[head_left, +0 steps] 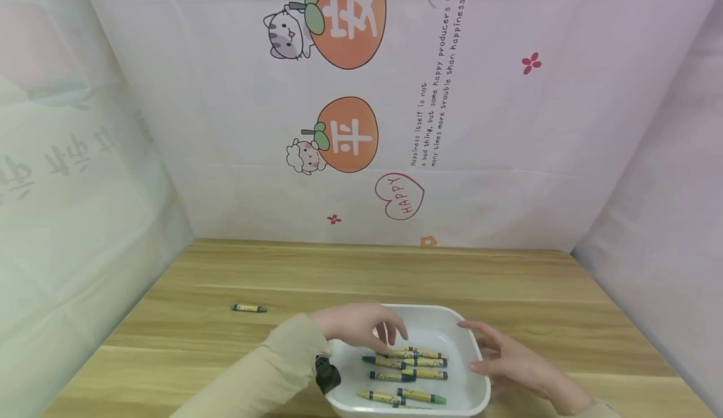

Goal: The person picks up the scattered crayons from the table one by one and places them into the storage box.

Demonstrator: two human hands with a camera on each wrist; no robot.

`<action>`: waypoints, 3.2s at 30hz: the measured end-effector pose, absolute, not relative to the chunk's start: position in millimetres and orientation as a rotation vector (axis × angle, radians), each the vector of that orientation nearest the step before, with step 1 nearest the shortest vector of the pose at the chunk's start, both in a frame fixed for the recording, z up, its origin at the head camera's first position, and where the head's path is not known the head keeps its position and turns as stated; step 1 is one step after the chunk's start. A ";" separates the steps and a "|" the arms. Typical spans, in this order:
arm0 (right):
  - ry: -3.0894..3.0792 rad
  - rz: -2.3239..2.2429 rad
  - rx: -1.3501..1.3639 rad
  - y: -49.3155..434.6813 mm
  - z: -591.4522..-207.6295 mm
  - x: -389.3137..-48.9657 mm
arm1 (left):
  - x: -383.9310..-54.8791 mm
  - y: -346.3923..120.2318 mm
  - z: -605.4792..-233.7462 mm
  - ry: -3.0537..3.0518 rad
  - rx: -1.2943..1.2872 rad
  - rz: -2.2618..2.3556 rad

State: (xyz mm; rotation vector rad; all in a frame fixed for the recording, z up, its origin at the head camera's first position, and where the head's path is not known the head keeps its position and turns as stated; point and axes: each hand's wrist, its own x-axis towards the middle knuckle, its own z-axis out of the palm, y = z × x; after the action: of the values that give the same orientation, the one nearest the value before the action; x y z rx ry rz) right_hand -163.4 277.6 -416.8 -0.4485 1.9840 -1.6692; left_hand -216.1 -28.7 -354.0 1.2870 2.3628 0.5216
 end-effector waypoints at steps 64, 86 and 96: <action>2.079 -1.595 -0.467 277.0 -415.3 -159.6 | -274.7 -276.7 -441.2 2.823 0.689 0.811; 2.039 -1.649 -0.444 276.5 -417.3 -161.6 | -265.7 -254.1 -422.7 2.715 0.723 0.761; 2.065 -1.628 -0.443 277.3 -417.0 -162.1 | -258.5 -203.9 -394.2 2.692 0.801 0.775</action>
State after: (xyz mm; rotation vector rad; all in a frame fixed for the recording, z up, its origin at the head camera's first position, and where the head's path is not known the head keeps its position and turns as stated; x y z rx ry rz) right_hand -162.1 277.3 -417.0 -0.4430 2.0650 -1.6284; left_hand -258.5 -203.9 -394.2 0.8007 2.6918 0.7750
